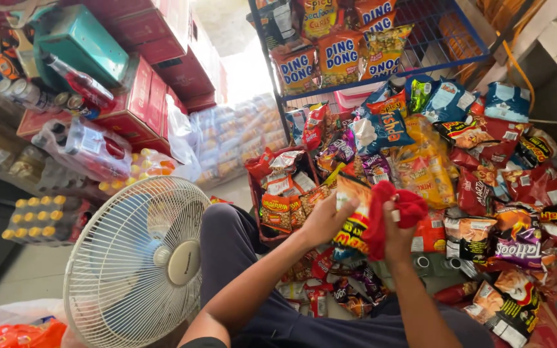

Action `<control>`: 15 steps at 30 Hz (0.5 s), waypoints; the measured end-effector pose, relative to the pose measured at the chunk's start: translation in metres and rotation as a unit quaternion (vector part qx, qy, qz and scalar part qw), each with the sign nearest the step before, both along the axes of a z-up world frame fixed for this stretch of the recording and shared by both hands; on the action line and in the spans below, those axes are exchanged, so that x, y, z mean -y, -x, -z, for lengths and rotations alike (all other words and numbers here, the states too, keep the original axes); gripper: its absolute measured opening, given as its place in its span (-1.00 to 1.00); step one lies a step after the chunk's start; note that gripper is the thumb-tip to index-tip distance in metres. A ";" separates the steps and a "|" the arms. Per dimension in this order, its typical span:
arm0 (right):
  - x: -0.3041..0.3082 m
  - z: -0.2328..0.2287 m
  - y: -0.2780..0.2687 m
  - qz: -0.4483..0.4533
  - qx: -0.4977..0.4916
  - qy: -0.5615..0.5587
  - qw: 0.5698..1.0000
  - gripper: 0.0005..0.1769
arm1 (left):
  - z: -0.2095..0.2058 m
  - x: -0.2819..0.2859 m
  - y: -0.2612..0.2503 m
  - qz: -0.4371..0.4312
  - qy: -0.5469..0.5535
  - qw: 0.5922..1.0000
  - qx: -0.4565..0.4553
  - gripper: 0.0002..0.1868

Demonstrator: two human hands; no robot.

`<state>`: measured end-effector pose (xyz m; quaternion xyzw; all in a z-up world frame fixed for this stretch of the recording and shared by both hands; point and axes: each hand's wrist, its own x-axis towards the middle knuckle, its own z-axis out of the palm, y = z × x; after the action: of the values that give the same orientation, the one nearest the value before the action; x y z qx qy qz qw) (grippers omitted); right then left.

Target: Cleaning and wiping down snack bags in a retail environment.

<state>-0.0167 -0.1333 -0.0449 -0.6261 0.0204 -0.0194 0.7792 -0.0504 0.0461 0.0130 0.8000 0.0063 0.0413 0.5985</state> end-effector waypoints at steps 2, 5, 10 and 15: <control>0.007 0.017 -0.006 0.015 0.014 0.005 1.000 -0.63 | 0.009 0.001 -0.001 0.020 -0.001 1.000 0.002 -0.53; 0.001 0.022 -0.002 0.019 0.061 0.035 0.997 -0.64 | 0.005 0.003 -0.011 0.017 0.009 1.000 0.008 -0.53; -0.001 0.040 -0.004 -0.025 0.101 0.121 0.987 -0.70 | -0.018 0.005 -0.027 -0.039 0.000 0.999 0.020 -0.53; 0.016 0.015 -0.016 0.011 0.097 0.049 0.994 -0.68 | 0.022 0.003 -0.016 0.041 -0.028 0.997 0.052 -0.53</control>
<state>-0.0010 -0.1493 -0.0600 -0.6582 -0.0495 -0.0894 0.7459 -0.0344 0.0431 -0.0094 0.8127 -0.0588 0.0583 0.5768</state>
